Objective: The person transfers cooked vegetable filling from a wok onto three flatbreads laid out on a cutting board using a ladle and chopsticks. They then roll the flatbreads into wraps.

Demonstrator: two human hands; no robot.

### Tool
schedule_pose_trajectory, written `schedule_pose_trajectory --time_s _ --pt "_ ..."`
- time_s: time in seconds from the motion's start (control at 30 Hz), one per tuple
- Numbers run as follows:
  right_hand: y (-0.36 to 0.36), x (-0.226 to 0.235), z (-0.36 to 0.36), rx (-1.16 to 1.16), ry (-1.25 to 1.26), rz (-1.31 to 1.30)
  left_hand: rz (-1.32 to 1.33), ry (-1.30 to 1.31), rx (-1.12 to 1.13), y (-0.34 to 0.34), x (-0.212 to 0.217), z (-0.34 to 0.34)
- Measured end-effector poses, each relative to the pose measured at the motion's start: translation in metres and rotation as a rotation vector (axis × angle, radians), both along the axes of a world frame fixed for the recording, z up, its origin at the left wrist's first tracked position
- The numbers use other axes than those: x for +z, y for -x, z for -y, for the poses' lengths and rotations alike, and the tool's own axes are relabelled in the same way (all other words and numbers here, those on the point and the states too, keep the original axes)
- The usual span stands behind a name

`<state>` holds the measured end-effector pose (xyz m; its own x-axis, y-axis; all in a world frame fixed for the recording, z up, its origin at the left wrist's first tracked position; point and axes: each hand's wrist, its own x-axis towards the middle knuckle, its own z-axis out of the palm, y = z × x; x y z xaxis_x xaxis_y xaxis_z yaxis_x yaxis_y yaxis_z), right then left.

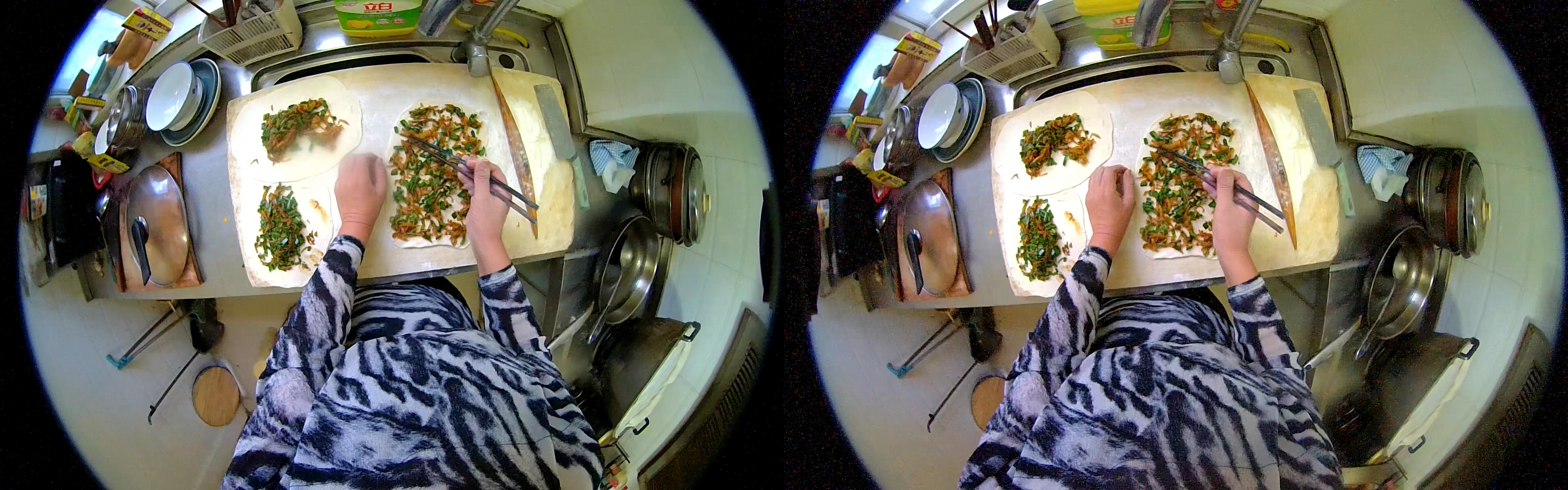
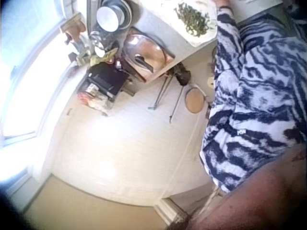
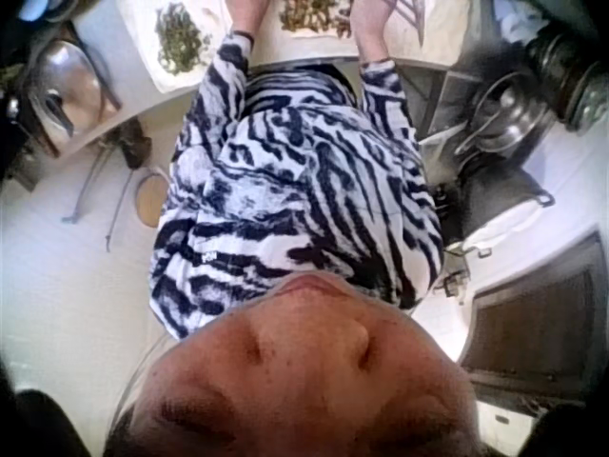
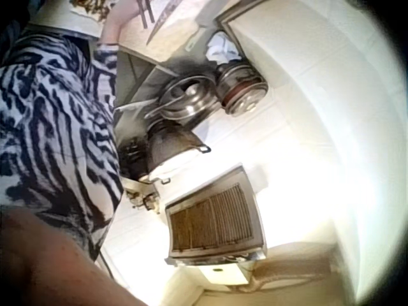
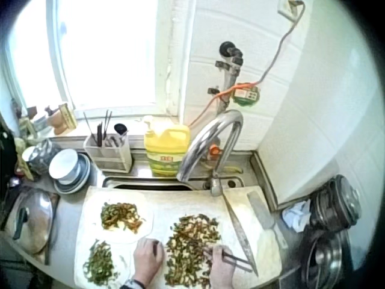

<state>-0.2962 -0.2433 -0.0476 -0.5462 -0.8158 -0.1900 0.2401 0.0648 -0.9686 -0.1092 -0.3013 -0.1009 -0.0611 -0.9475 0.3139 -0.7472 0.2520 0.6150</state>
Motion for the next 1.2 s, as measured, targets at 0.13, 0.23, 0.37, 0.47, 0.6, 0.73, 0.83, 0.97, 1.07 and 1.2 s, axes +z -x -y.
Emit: schedule_pose_trajectory --time_s 0.13,0.23,0.37,0.47,0.6,0.73,0.83,0.97,1.07,1.2 --pt "0.002 0.0 -0.002 -0.015 0.036 0.003 0.003 -0.007 0.013 0.001 -0.002 -0.001" --pt "0.02 0.003 -0.01 -0.06 0.072 -0.004 0.03 -0.012 0.005 0.0 -0.002 0.0" --pt "0.048 0.009 -0.031 -0.166 0.014 -0.012 0.06 0.023 -0.008 0.0 -0.002 0.0" --pt "0.056 0.006 -0.051 -0.164 -0.032 0.005 0.058 0.014 -0.009 0.002 -0.001 0.0" --pt "0.041 0.006 -0.073 -0.088 -0.096 0.018 0.083 0.014 -0.01 0.002 0.0 -0.001" --pt "0.04 0.007 -0.089 -0.104 -0.053 0.064 0.105 -0.002 -0.008 0.001 -0.001 -0.001" --pt "0.052 -0.004 -0.084 -0.124 0.017 0.078 0.092 0.012 -0.016 0.001 -0.001 -0.001" --pt "0.06 -0.017 -0.076 -0.071 0.015 0.097 0.092 0.034 -0.019 0.001 -0.003 0.0" --pt "0.06 -0.03 -0.087 -0.079 -0.012 0.073 0.075 0.036 -0.022 0.001 -0.004 0.0" --pt "0.062 -0.04 -0.105 -0.11 -0.003 0.114 0.084 0.03 -0.016 0.001 -0.003 0.0"
